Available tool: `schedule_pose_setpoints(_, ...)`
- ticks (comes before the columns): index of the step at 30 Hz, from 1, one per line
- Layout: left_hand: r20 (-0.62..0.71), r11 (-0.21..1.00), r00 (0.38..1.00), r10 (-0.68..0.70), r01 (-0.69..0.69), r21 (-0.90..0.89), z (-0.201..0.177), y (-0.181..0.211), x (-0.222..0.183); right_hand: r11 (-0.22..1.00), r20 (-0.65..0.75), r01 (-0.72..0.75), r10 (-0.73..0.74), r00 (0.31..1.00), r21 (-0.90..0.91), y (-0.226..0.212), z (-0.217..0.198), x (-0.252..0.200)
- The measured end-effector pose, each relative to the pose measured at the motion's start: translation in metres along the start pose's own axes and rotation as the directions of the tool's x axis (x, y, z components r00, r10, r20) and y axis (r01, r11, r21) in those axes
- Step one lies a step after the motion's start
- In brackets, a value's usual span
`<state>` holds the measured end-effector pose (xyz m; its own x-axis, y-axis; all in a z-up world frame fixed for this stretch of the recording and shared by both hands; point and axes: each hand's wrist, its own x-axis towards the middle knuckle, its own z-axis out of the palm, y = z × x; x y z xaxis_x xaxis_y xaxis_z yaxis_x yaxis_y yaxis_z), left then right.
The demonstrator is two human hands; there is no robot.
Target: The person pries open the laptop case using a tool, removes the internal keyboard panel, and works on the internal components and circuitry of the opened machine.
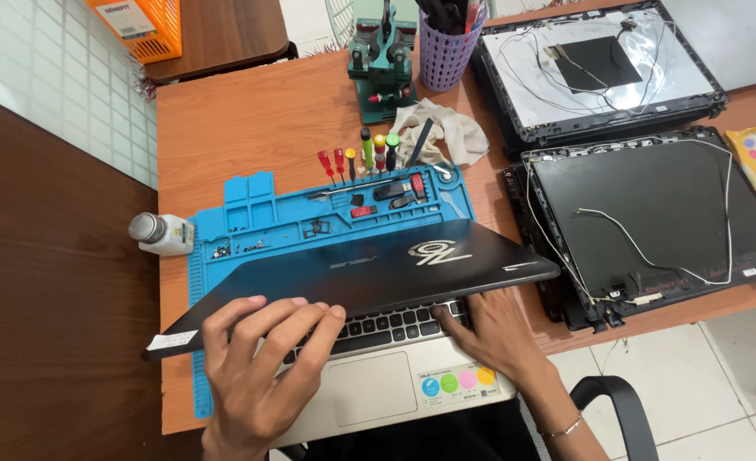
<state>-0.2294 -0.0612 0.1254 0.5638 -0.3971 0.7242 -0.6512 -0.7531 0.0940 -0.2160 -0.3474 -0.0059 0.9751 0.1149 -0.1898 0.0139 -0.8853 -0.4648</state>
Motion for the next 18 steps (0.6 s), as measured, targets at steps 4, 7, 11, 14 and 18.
schedule_pose_setpoints(4, -0.049, 0.998, 0.999, 0.000, 0.003, 0.069, 0.007, -0.005, 0.000, 0.966, -0.216, 0.253, -0.259, 0.941, -0.058, 0.001, 0.000, 0.000)
schedule_pose_setpoints(7, -0.093, 0.993, 0.996, -0.008, 0.018, 0.113, 0.015, -0.012, 0.007, 0.945, -0.256, 0.306, -0.326, 0.910, -0.116, 0.003, 0.002, 0.003)
schedule_pose_setpoints(11, -0.141, 0.989, 0.990, -0.026, 0.046, 0.137, 0.027, -0.026, 0.023, 0.946, -0.248, 0.313, -0.323, 0.913, -0.081, 0.003, 0.004, 0.005)
schedule_pose_setpoints(14, -0.179, 0.990, 0.984, -0.027, 0.051, 0.130, 0.036, -0.040, 0.039, 0.948, -0.236, 0.306, -0.318, 0.918, -0.083, 0.004, 0.005, 0.007)
schedule_pose_setpoints(18, -0.165, 0.989, 0.986, -0.023, 0.047, 0.144, 0.044, -0.057, 0.059, 0.951, -0.231, 0.295, -0.308, 0.923, -0.089, 0.007, 0.008, 0.007)
